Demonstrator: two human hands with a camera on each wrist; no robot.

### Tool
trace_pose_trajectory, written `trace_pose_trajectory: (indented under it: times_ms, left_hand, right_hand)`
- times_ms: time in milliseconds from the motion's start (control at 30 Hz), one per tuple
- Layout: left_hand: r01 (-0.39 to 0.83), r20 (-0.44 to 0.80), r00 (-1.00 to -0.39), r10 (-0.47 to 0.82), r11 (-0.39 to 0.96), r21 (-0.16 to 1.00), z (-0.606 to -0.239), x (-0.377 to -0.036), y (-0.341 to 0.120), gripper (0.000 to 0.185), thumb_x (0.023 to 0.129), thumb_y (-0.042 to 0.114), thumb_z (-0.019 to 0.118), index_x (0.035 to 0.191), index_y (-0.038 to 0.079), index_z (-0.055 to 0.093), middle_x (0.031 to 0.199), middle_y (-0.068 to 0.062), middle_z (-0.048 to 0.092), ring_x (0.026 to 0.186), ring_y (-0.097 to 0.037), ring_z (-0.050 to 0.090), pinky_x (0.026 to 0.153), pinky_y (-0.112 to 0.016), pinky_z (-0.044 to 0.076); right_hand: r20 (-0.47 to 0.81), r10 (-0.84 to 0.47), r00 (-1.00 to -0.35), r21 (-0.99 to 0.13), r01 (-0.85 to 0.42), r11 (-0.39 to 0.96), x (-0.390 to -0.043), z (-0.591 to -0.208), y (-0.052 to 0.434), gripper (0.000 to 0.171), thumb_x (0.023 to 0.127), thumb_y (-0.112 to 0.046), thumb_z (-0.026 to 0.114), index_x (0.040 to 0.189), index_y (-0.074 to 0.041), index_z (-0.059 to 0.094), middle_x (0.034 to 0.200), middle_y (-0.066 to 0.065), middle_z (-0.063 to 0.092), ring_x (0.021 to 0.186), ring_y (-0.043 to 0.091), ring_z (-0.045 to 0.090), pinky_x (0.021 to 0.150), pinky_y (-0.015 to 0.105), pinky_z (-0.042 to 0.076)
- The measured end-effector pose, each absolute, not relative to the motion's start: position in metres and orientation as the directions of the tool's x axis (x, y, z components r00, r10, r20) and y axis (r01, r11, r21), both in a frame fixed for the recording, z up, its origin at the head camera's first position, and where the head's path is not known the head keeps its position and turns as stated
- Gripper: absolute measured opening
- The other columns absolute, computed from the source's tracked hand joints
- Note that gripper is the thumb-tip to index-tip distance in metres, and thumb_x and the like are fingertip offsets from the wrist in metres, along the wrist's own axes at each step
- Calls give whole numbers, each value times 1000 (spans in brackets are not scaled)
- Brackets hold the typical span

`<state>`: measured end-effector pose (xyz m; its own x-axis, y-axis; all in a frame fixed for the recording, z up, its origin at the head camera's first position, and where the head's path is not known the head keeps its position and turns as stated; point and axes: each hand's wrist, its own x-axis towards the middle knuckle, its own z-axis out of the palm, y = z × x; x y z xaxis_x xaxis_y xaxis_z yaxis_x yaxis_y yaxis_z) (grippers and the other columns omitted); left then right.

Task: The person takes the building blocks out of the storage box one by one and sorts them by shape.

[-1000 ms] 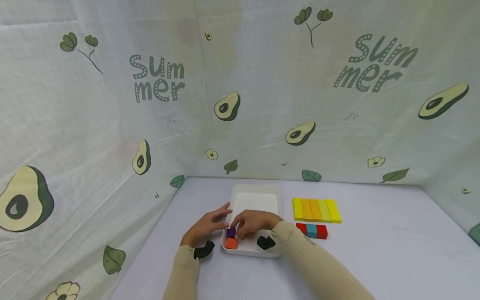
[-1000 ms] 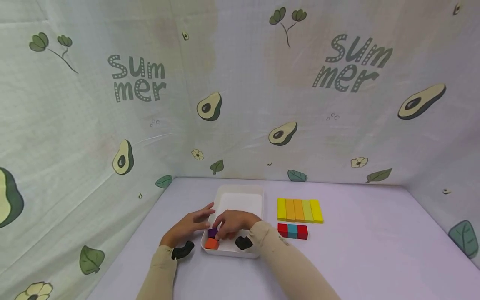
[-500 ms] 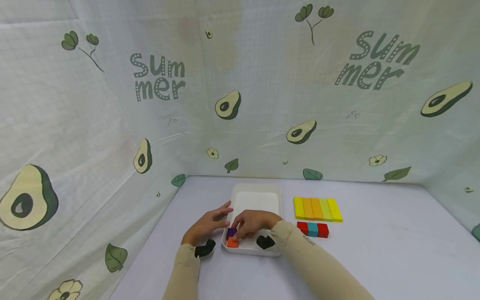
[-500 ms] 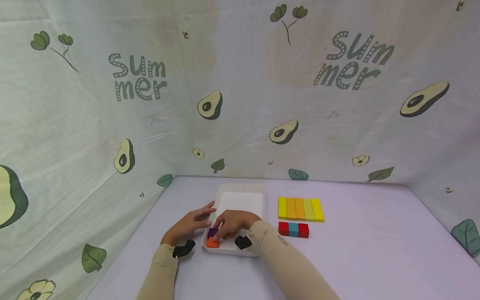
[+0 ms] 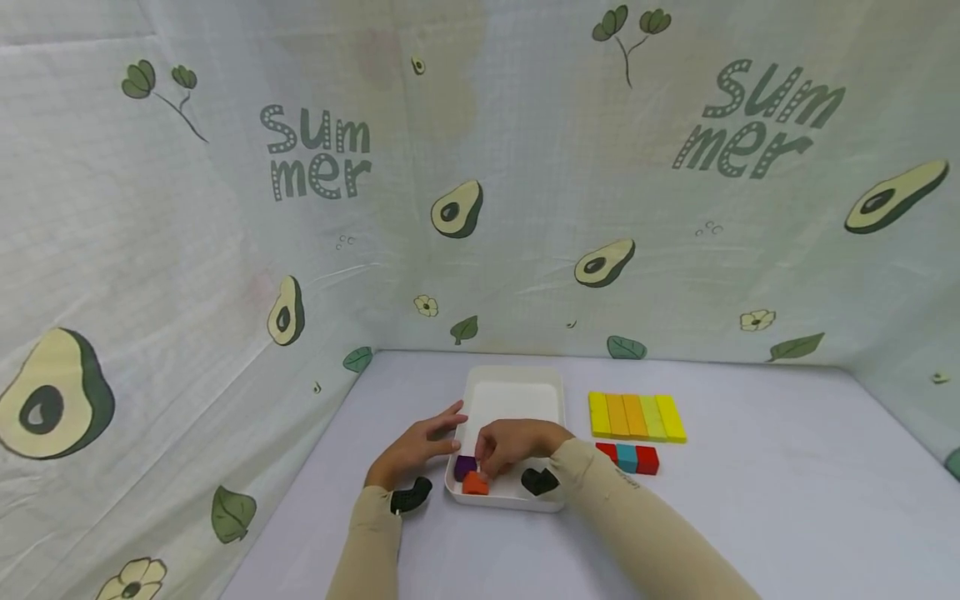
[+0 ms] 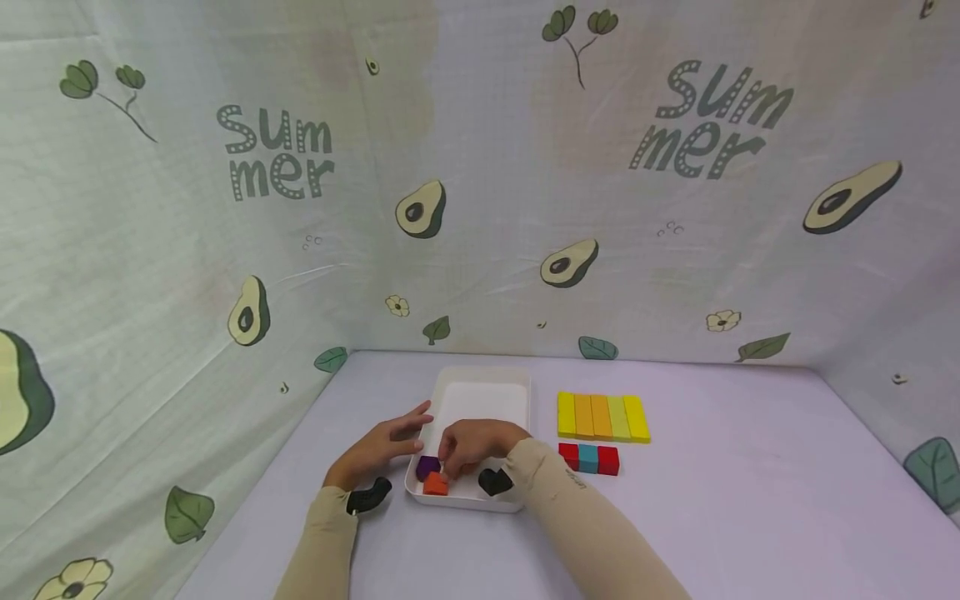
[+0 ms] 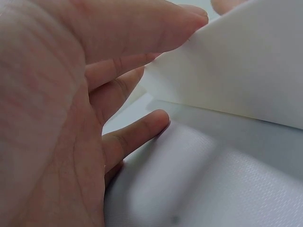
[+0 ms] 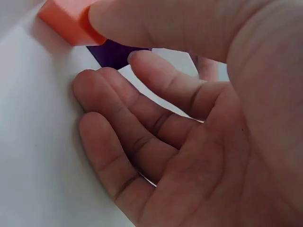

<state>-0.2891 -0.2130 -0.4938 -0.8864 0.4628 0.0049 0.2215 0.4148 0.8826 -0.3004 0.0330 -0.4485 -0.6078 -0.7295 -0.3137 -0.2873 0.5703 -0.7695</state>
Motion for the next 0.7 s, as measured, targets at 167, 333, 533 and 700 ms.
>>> trace_pose_trajectory:
  times_ms: [167,333,533,700]
  left_hand:
    - [213,-1,-884,467,406,889,-496,-290,-214,55,96,30,67,148,22,52,162,17,25,151,-22,21,117,-61,21]
    - [214,-1,-891,455,421,882,-498,-292,-215,54,96,32,67,147,24,53,162,18,25,150,-23,23,115,-63,23]
    - [204,-7,-891,455,414,887,-497,-290,-215,55,96,32,67,148,23,52,162,18,25,151,-23,22,116,-62,22]
    - [212,-1,-891,454,418,884,-498,-291,-214,54,96,32,67,148,23,52,162,17,26,151,-23,22,116,-61,22]
  right_hand:
    - [-322,-735,-597,-763,-296,575,-300,-450,33,10,86,-19,74,95,-16,70,89,1,67,81,16,58,74,30,48]
    - [-318,-738,-595,-751,-316,579,-298,-448,30,11,89,-28,73,91,-17,73,85,1,69,79,14,59,72,28,48]
    - [-323,-738,-592,-703,-372,606,-297,-447,27,9,88,-26,74,89,-17,77,82,-4,67,78,11,57,70,27,46]
    - [-328,-716,-616,-691,-360,627,-295,-445,26,21,91,-33,73,82,-14,76,71,2,63,71,12,56,66,26,44]
